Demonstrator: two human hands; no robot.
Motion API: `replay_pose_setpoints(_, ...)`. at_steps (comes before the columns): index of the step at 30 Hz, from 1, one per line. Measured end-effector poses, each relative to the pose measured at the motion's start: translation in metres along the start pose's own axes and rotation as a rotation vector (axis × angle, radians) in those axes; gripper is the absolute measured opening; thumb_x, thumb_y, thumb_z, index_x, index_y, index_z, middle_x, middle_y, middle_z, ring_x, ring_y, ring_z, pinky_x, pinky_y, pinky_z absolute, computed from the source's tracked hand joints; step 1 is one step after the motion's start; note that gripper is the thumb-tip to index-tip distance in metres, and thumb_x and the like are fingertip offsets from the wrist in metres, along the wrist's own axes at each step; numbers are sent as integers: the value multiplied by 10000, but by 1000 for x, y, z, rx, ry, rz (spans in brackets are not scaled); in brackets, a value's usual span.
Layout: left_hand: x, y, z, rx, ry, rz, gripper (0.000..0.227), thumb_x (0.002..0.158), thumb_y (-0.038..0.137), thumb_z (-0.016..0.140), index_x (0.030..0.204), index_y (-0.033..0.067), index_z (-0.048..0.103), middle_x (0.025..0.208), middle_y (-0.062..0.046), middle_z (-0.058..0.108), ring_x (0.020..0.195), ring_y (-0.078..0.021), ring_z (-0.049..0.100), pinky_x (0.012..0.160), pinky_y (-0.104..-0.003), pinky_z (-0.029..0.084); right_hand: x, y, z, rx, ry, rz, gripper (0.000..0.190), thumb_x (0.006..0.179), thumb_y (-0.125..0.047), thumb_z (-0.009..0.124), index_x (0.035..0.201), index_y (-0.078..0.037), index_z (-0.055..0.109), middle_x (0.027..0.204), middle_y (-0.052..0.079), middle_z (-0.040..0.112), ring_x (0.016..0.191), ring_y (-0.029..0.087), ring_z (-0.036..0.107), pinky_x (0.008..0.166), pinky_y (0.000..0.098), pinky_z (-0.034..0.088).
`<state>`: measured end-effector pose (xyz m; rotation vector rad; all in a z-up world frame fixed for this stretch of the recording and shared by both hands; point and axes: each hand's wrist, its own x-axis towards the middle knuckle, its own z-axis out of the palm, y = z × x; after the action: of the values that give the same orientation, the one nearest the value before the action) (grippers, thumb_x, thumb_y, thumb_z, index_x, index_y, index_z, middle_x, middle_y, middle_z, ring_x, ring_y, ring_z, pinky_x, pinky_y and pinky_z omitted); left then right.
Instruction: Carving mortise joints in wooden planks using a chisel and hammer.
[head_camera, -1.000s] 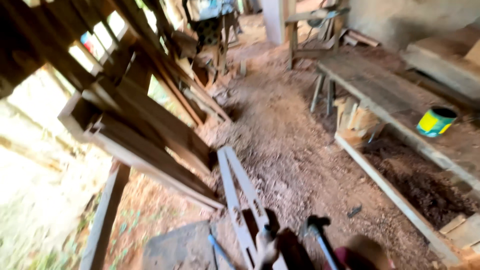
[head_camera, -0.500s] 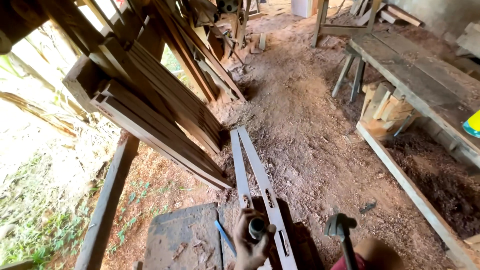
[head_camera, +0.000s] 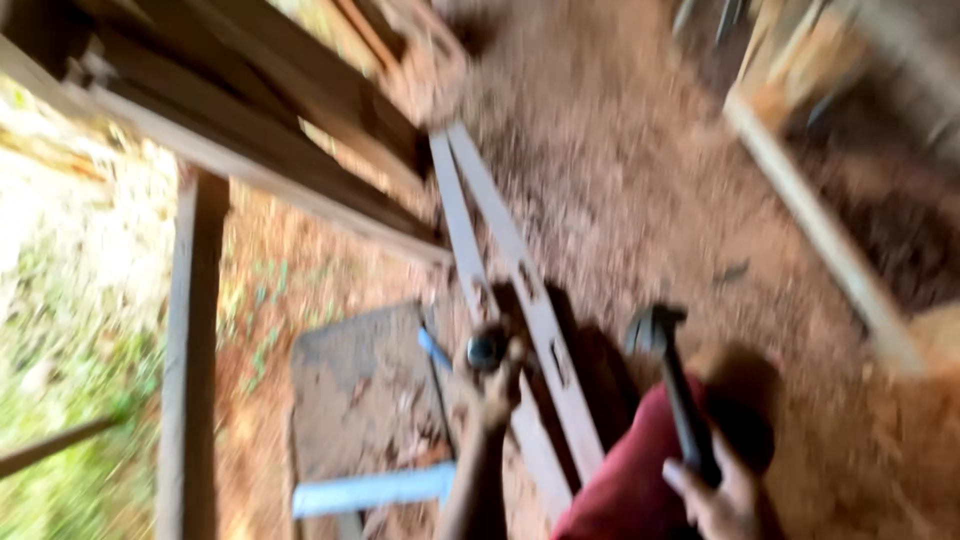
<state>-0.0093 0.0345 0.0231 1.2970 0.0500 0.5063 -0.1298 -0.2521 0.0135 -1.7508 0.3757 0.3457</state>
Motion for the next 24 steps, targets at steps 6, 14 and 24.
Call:
replay_pose_setpoints(6, 7, -23, -5, -84, -63, 212, 423, 976, 367, 764, 1244, 68, 633, 725, -27, 654, 599, -124, 614, 528, -264, 530, -4, -55, -8, -7, -35, 5, 809, 787, -34, 690, 1547, -141, 435, 615, 87, 538, 409, 199, 470, 370, 322, 383)
replay_pose_setpoints(14, 16, -43, 14, -146, -242, 358, 312, 1058, 383, 603, 937, 98, 646, 672, -28, 658, 463, -99, 597, 358, -217, 502, -4, -78, -6, -4, -91, 21, 740, 830, -30, 633, 1534, -150, 442, 566, 97, 551, 422, 200, 476, 367, 323, 401)
replay_pose_setpoints(24, 9, -42, 0, -115, -287, 198, 348, 994, 447, 669, 843, 138, 615, 647, 0, 629, 510, -115, 579, 430, -250, 478, -5, -82, -3, -9, -123, 18, 734, 840, -48, 630, 1536, -126, 409, 591, 88, 540, 416, 194, 479, 339, 306, 369)
